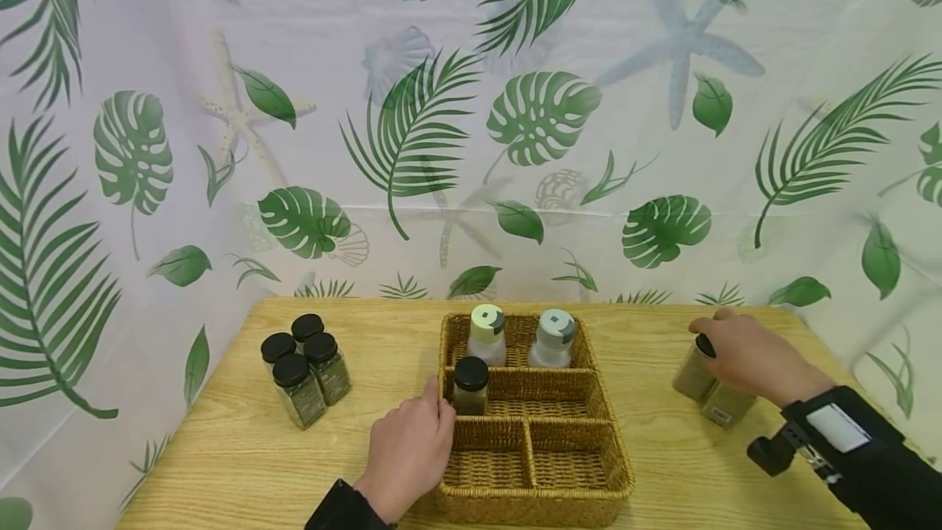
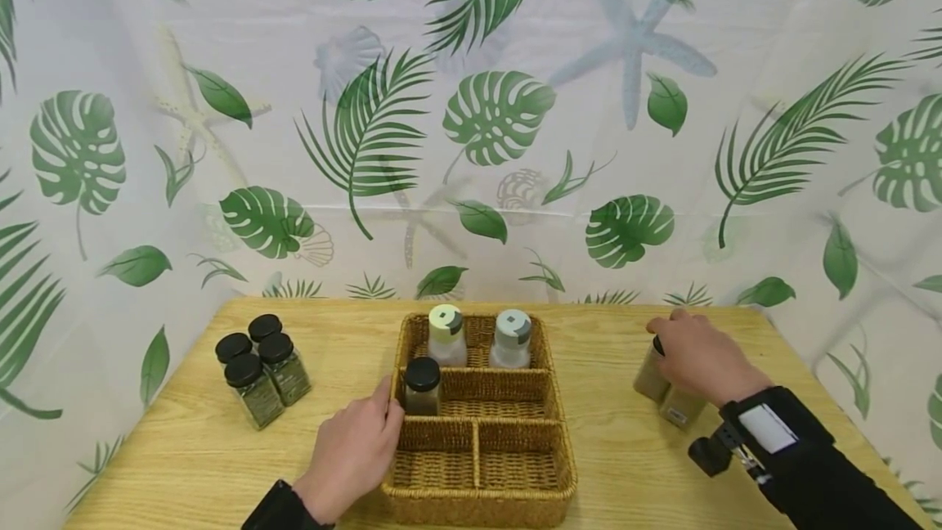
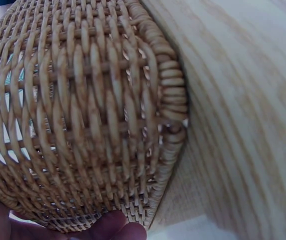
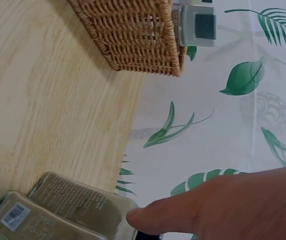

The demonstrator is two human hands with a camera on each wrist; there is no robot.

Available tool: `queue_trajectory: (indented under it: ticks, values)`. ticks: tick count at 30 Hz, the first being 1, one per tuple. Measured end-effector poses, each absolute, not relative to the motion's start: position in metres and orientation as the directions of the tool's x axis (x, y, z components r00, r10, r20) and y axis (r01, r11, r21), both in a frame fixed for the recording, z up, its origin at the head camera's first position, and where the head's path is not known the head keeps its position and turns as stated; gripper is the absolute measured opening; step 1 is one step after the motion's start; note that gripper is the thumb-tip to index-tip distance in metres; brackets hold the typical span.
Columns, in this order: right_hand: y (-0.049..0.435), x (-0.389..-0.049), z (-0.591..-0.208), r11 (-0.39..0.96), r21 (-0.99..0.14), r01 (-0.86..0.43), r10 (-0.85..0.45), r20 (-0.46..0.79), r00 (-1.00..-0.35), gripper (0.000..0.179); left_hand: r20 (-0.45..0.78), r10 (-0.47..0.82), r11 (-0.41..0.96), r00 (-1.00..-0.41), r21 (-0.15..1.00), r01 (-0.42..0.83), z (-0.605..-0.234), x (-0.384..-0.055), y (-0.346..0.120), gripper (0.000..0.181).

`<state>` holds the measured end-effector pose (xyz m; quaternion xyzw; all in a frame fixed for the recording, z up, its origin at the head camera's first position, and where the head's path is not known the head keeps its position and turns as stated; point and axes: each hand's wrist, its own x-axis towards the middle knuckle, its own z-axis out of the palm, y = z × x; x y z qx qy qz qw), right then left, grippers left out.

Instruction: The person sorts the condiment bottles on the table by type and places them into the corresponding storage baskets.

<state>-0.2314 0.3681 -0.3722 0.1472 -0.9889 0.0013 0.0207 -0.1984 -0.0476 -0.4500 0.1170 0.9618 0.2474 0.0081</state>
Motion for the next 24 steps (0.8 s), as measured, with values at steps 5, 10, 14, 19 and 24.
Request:
queue_trajectory:
  ticks: [5, 10, 14, 19, 24]
  values:
    - [0.3675, -0.2341, -0.3750, 0.963, -0.034, -0.268, -0.266, 0.042, -0.963, 0.033, 0.038, 0.226, 0.853, -0.973, 0.475, 0.216, -0.4500, -0.1987, -0.0477, 0.054]
    - [0.3686, -0.2365, -0.3771, 0.967, -0.054, -0.249, -0.247, 0.045, -0.968, 0.031, 0.042, 0.222, 0.852, -0.974, 0.477, 0.215, -0.4495, -0.1993, -0.0468, 0.054]
    - [0.3704, -0.2375, -0.3782, 0.962, -0.049, -0.267, -0.263, 0.074, -0.962, 0.030, 0.051, 0.224, 0.851, -0.973, 0.477, 0.221, -0.4493, -0.1994, -0.0461, 0.053]
    - [0.3720, -0.2374, -0.3797, 0.955, -0.049, -0.294, -0.287, 0.108, -0.952, 0.028, 0.062, 0.219, 0.852, -0.974, 0.474, 0.221, -0.4492, -0.1997, -0.0457, 0.052]
    - [0.3691, -0.2394, -0.3796, 0.961, -0.055, -0.272, -0.265, 0.107, -0.958, 0.030, 0.055, 0.219, 0.852, -0.974, 0.475, 0.218, -0.4493, -0.1993, -0.0465, 0.052]
